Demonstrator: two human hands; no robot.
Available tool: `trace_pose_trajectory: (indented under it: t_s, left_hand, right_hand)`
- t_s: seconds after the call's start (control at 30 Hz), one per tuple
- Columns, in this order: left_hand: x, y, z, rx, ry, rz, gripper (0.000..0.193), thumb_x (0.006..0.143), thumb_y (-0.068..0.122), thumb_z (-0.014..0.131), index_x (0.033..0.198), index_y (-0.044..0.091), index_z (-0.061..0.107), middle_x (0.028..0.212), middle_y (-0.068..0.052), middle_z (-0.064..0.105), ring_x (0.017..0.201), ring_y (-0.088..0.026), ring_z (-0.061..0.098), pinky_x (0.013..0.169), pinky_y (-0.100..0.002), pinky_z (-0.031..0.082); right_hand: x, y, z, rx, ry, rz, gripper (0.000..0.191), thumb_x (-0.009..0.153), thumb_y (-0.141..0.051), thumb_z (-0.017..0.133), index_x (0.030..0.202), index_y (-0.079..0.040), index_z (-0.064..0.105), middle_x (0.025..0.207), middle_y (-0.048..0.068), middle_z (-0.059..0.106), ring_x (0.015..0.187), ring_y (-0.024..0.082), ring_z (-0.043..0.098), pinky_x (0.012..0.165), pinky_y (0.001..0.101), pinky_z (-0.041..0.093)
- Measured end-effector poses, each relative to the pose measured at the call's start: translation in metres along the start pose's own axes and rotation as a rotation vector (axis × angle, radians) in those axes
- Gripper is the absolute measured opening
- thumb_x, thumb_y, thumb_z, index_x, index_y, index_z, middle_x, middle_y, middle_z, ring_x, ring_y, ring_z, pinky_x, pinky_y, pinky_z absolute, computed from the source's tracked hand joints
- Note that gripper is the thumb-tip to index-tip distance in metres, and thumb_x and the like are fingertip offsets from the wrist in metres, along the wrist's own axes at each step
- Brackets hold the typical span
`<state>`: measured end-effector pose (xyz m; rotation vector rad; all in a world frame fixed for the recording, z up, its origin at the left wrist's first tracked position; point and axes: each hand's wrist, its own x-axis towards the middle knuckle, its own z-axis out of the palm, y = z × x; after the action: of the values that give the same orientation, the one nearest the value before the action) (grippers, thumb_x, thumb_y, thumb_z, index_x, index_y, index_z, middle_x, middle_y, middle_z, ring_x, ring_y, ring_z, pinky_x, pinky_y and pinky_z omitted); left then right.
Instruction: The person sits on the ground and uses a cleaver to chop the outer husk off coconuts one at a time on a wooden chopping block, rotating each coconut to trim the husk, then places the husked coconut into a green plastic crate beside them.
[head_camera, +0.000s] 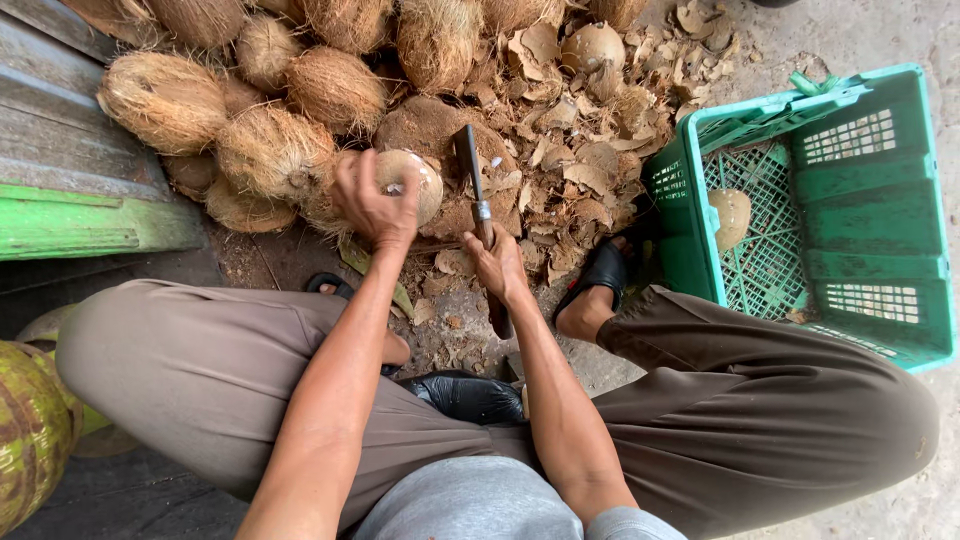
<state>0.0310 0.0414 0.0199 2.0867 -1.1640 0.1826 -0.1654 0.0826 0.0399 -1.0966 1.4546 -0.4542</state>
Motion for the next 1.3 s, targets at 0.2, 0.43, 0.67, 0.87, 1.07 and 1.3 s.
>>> trace_pose_trajectory:
  t_s: [0.2,0.43,0.67,0.87,1.07,1.3]
  left_hand:
    - [0.005,0.007,-0.010,-0.180,-0.419,-0.062,0.086,0.048,0.047,0.095,0.122,0.018,0.062,0.126,-0.012,0.054,0.120,-0.029,0.054,0.097,-0.057,0.054]
    - [0.025,-0.025,-0.013,-0.586,-0.758,-0.173,0.082,0.055,0.046,0.090,0.129,0.023,0.061,0.130,-0.007,0.050,0.122,-0.025,0.058,0.103,-0.052,0.052]
    - [0.021,-0.021,0.002,-0.598,-0.571,-0.404,0.059,0.075,0.061,0.073,0.121,0.025,0.067,0.134,-0.007,0.043,0.126,-0.025,0.051,0.103,-0.054,0.043]
    - [0.021,-0.010,0.011,-0.513,-0.441,-0.571,0.051,0.097,0.065,0.053,0.091,0.018,0.071,0.089,-0.003,0.061,0.086,-0.022,0.058,0.081,-0.040,0.045]
    - [0.010,-0.001,0.016,-0.497,-0.286,-0.455,0.038,0.091,0.055,0.058,0.092,0.020,0.074,0.089,0.000,0.069,0.079,-0.017,0.062,0.072,-0.039,0.048]
    - [0.007,-0.001,0.022,-0.560,-0.313,-0.446,0.034,0.096,0.047,0.059,0.094,0.017,0.074,0.090,-0.002,0.070,0.077,-0.018,0.060,0.068,-0.038,0.049]
  right_hand:
    - [0.001,-0.002,-0.001,0.033,0.001,0.022,0.017,0.098,-0.026,0.064,0.100,-0.011,0.057,0.067,0.001,0.059,0.048,0.012,0.053,0.043,0.0290,0.050]
    - [-0.010,-0.027,-0.014,0.138,0.095,-0.234,0.029,0.100,-0.039,0.063,0.103,-0.012,0.054,0.066,-0.003,0.053,0.050,0.008,0.051,0.043,0.0271,0.048]
    - [-0.029,-0.042,-0.014,0.010,0.102,-0.228,0.029,0.100,-0.044,0.058,0.103,-0.016,0.055,0.071,-0.004,0.051,0.057,0.008,0.049,0.050,0.0299,0.047]
    - [-0.036,-0.039,0.005,-0.099,0.007,-0.061,0.033,0.103,-0.043,0.060,0.087,-0.014,0.053,0.067,-0.003,0.051,0.052,0.010,0.045,0.046,0.0323,0.046]
    - [-0.031,-0.034,0.004,0.036,0.139,-0.271,0.023,0.100,-0.034,0.058,0.088,-0.015,0.053,0.061,-0.001,0.053,0.046,0.009,0.049,0.041,0.0332,0.049]
    - [-0.023,-0.017,0.007,-0.131,0.038,0.028,0.029,0.104,-0.029,0.062,0.084,-0.009,0.055,0.063,-0.001,0.054,0.048,0.011,0.047,0.042,0.0329,0.045]
